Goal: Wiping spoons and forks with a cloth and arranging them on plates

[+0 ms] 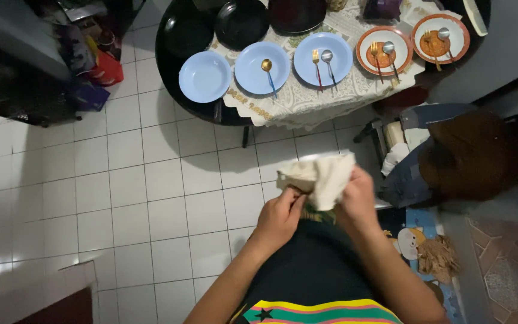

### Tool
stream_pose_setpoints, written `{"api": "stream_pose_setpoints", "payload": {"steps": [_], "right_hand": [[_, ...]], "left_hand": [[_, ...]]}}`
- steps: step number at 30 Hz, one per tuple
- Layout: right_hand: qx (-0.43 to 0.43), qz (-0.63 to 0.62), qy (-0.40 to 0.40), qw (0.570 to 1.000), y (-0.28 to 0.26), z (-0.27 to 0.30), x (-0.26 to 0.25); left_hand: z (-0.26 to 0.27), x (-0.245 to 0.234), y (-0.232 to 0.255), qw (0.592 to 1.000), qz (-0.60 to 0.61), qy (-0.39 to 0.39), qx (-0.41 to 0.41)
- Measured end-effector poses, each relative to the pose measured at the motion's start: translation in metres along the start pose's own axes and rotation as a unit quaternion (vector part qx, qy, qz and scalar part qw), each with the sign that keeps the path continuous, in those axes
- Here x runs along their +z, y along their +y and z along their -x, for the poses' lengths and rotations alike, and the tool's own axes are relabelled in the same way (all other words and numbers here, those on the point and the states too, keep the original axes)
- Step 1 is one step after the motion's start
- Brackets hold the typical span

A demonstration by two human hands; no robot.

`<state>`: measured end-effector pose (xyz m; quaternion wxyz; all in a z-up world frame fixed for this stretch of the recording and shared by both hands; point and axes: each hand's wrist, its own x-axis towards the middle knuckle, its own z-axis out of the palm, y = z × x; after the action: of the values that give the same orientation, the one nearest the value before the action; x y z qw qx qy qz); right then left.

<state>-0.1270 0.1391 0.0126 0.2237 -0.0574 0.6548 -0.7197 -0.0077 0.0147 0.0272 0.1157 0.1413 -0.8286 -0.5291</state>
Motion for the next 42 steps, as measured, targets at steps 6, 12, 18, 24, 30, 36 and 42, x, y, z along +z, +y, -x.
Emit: {"api": "stream_pose_setpoints", "payload": {"steps": [6, 12, 18, 24, 30, 36, 42], "right_hand": [[-0.025, -0.169, 0.032, 0.985, -0.005, -0.004, -0.001], [-0.056, -0.125, -0.065, 0.988, -0.012, 0.013, 0.013], [-0.081, -0.071, -0.164, 0.980, -0.017, 0.026, 0.022], [-0.216, 0.084, -0.031, 0.972, -0.032, 0.011, 0.017], [-0.300, 0.147, 0.063, 0.941, -0.015, 0.008, 0.018], [-0.373, 0.185, 0.162, 0.894, -0.025, 0.002, 0.029], [-0.300, 0.039, 0.027, 0.953, -0.024, -0.017, 0.050]], "left_hand": [[0.010, 0.009, -0.037, 0.997, -0.004, 0.070, 0.042], [0.024, 0.009, -0.062, 0.701, 0.696, -0.111, -0.103], [0.028, 0.021, -0.066, 0.682, 0.687, -0.195, -0.159], [0.022, 0.002, -0.027, 0.883, 0.449, -0.110, -0.080], [0.027, -0.002, -0.045, 0.981, 0.192, -0.007, -0.034], [0.032, -0.022, -0.059, 0.997, 0.010, 0.065, -0.028], [0.029, -0.049, -0.067, 0.846, 0.523, 0.094, -0.044]]}}
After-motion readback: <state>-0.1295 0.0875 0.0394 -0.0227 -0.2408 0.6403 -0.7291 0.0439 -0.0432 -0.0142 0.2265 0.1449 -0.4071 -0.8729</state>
